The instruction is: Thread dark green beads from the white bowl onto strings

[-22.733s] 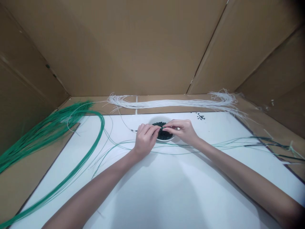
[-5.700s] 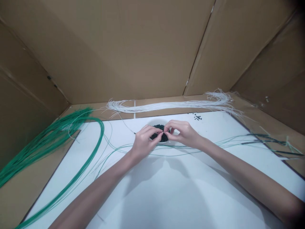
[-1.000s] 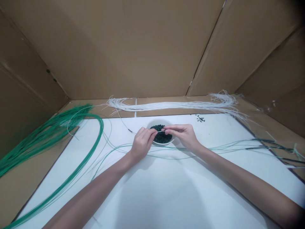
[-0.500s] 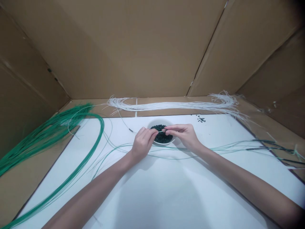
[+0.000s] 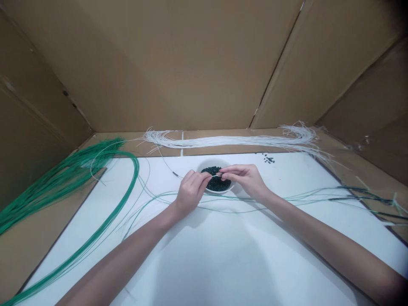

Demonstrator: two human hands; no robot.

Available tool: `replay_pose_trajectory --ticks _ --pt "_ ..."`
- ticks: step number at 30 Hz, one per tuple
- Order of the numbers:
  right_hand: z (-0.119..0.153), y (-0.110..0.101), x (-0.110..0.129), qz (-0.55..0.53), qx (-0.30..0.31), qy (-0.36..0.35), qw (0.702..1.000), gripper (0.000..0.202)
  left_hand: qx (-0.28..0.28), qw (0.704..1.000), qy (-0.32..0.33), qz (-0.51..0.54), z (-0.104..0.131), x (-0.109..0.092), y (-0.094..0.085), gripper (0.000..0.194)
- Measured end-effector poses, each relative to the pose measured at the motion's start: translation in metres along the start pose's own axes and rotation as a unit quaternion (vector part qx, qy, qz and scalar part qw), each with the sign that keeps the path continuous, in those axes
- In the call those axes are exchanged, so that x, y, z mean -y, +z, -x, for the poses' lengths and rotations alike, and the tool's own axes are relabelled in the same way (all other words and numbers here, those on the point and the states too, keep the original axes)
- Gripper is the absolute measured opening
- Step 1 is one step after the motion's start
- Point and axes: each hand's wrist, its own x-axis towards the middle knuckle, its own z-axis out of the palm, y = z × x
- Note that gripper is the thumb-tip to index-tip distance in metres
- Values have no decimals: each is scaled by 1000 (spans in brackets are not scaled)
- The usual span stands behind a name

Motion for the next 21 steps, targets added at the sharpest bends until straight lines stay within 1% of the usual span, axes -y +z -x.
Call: replay_pose_trajectory --ticks 3,8,13,17,21 --pt "0 0 1 -20 -3 4 1000 19 -11 1000 10 2 -1 -1 -1 11" --pt "-1 -4 3 -57 16 2 998 16 -36 999 41 2 -7 -5 -6 12" --pt "-2 -6 6 -124 14 34 992 18 -61 998 24 5 -19 -14 -15 12" --pt "2 -3 11 -202 29 68 977 19 -58 998 16 11 -25 -19 -18 12" --pt "4 -1 14 -239 37 83 967 19 -60 998 26 12 -26 -24 -18 10"
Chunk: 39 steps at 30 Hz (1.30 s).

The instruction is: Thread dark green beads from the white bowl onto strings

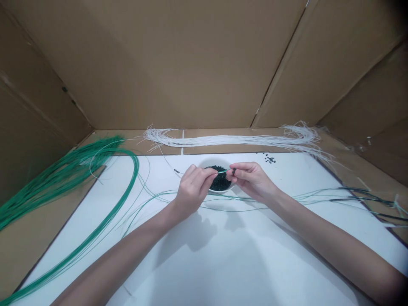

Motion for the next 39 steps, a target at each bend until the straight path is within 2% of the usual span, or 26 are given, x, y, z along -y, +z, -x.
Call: replay_pose_trajectory --ticks 7,18,39 --pt "-1 0 0 -15 18 -9 1000 18 -1 1000 28 4 -3 -5 1 11" --pt "-1 2 0 9 -1 -48 999 16 7 1000 4 -3 1 -2 3 11" --pt "-1 0 -2 38 -3 -79 996 13 12 1000 13 -15 0 -2 3 9"
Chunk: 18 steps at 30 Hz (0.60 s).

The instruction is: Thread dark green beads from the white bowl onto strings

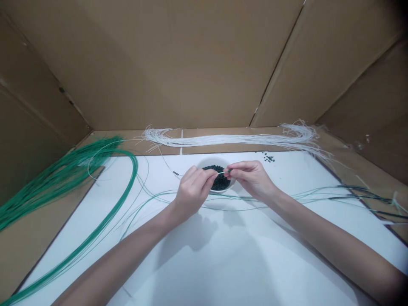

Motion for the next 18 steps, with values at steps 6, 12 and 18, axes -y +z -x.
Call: replay_pose_trajectory --ticks 6,12,18 --pt "0 1 1 15 -16 0 1000 14 -1 1000 -2 3 1 0 0 10" --pt "0 1 1 33 -25 -2 999 13 1 1000 -1 -1 -1 0 -1 9" --pt "-1 -2 -1 52 -30 -16 998 13 4 1000 2 2 0 0 0 10"
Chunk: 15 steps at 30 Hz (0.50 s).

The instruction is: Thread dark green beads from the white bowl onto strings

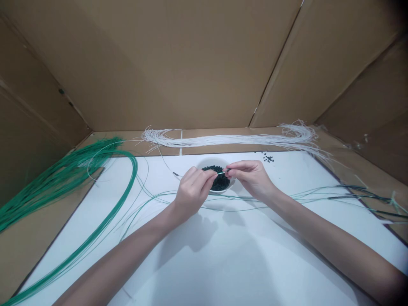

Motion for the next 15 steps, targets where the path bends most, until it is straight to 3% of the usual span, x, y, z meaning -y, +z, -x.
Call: replay_pose_trajectory --ticks 15 --pt "0 -2 -2 13 -4 -2 1000 13 -3 1000 0 -8 0 0 0 9"
